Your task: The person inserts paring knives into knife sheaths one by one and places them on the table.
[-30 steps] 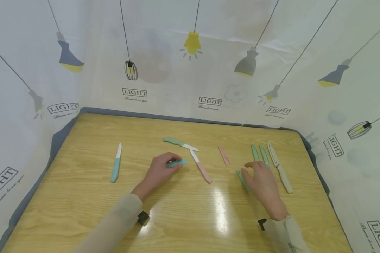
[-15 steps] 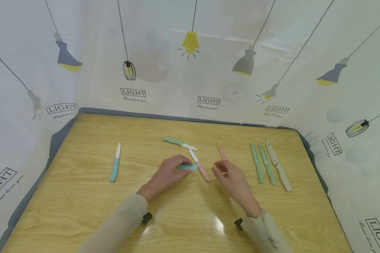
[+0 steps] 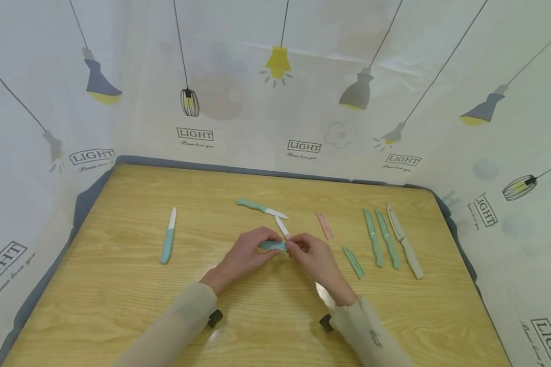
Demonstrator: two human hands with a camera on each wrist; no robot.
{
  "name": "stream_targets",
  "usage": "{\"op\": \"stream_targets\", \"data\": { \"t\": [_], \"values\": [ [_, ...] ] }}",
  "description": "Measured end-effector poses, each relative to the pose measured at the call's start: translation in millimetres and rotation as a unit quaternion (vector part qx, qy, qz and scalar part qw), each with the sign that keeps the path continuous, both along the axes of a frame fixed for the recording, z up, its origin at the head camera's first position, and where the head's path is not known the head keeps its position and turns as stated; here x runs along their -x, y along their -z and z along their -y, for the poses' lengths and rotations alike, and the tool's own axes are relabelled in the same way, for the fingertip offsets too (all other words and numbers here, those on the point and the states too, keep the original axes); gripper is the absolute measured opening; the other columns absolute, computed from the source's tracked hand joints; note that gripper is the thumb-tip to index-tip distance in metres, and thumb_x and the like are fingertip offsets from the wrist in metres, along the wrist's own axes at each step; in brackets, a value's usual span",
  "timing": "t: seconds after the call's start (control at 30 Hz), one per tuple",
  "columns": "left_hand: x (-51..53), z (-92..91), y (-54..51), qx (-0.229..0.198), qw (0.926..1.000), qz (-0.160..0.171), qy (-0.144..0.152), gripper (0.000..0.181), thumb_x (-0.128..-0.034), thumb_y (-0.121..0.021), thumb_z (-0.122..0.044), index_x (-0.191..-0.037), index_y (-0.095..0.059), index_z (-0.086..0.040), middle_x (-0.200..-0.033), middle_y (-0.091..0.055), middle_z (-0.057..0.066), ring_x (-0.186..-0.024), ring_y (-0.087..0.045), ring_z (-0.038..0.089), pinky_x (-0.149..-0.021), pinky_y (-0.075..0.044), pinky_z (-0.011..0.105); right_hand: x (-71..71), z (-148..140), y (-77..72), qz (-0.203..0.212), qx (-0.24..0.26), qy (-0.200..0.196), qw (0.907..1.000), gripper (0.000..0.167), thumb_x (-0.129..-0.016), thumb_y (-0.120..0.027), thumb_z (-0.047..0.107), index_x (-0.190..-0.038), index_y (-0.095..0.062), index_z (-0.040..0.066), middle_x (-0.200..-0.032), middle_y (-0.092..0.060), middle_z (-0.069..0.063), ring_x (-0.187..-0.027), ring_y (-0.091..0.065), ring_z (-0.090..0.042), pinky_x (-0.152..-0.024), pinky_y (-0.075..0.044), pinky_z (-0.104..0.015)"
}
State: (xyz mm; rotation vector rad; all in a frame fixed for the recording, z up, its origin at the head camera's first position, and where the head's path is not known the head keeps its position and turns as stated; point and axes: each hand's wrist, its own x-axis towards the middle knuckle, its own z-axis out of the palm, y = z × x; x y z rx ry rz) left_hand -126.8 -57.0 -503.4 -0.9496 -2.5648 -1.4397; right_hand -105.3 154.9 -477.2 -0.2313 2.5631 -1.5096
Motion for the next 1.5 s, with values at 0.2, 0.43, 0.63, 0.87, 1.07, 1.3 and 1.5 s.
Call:
{"op": "stream_targets", "data": {
  "t": [0.2,0.43,0.63,0.87,1.07,1.3,1.5],
  "values": [
    [0.0,-0.6,0.7,0.006,0.9999,-0.006,-0.007,0.021,-0.0928,-0.079,-0.012,-0.113,-0.073,-0.011,-0.113,-0.072,-0.001,-0.105,-0.068,0.015,-0.091,-0.058,0.036,1.4,4.1,-1.2,0.045,0.058,-0.001,0.9973,0.025,-0.104,-0.063,0.015,-0.114,-0.067,-0.008,-0.097,-0.075,-0.016,-0.092,-0.074,-0.036,-0.080,-0.064,-0.039],
    [-2.9,2.7,4.2,-0.025,0.9968,0.042,-0.063,0.047,-0.0899,-0.083,-0.014,-0.132,-0.064,-0.006,-0.131,-0.065,0.007,-0.122,-0.062,0.025,-0.105,-0.052,0.044,1.9,6.6,-1.1,0.085,0.102,0.028,0.9907,0.025,-0.104,-0.064,0.012,-0.116,-0.066,-0.010,-0.098,-0.074,-0.018,-0.092,-0.074,-0.034,-0.083,-0.064,-0.040],
    [-6.2,13.7,12.2,-0.284,0.9256,0.226,-0.108,0.050,-0.1007,-0.069,-0.013,-0.145,-0.049,-0.001,-0.145,-0.055,0.018,-0.136,-0.053,0.030,-0.115,-0.044,0.036,-0.2,7.9,3.1,0.103,0.151,0.063,0.9811,0.022,-0.103,-0.065,0.010,-0.115,-0.066,-0.009,-0.098,-0.073,-0.018,-0.093,-0.073,-0.029,-0.083,-0.063,-0.032],
    [-8.6,17.9,14.3,-0.517,0.7637,0.370,-0.115,0.051,-0.1114,-0.048,-0.018,-0.152,-0.032,0.007,-0.154,-0.043,0.025,-0.143,-0.045,0.035,-0.116,-0.043,0.037,-2.1,12.7,7.9,0.088,0.180,0.078,0.9766,0.018,-0.102,-0.065,0.006,-0.113,-0.066,-0.008,-0.095,-0.073,-0.016,-0.088,-0.072,-0.024,-0.081,-0.063,-0.034],
    [-16.4,2.4,11.8,-0.549,0.7105,0.424,-0.121,0.043,-0.1100,-0.050,-0.009,-0.148,-0.039,0.009,-0.142,-0.056,0.020,-0.127,-0.062,0.027,-0.112,-0.048,0.039,-2.2,19.5,13.5,0.087,0.201,0.080,0.9724,0.018,-0.101,-0.064,0.001,-0.114,-0.064,-0.011,-0.094,-0.073,-0.018,-0.085,-0.072,-0.022,-0.080,-0.064,-0.033],
    [-21.5,-11.8,7.6,-0.557,0.6923,0.437,-0.140,0.036,-0.1075,-0.051,-0.001,-0.141,-0.046,0.012,-0.124,-0.070,0.014,-0.117,-0.069,0.022,-0.105,-0.053,0.036,-2.8,25.4,16.4,0.096,0.207,0.084,0.9701,0.017,-0.101,-0.064,0.002,-0.113,-0.065,-0.010,-0.093,-0.074,-0.017,-0.084,-0.072,-0.020,-0.077,-0.063,-0.028],
    [-21.5,-15.5,8.1,-0.565,0.6825,0.434,-0.164,0.034,-0.1069,-0.053,-0.001,-0.139,-0.050,0.012,-0.118,-0.073,0.011,-0.112,-0.071,0.020,-0.102,-0.054,0.035,-3.4,27.5,17.2,0.096,0.199,0.075,0.9723,0.018,-0.102,-0.064,0.005,-0.113,-0.064,-0.010,-0.095,-0.073,-0.018,-0.085,-0.072,-0.021,-0.080,-0.064,-0.032]
  ]
}}
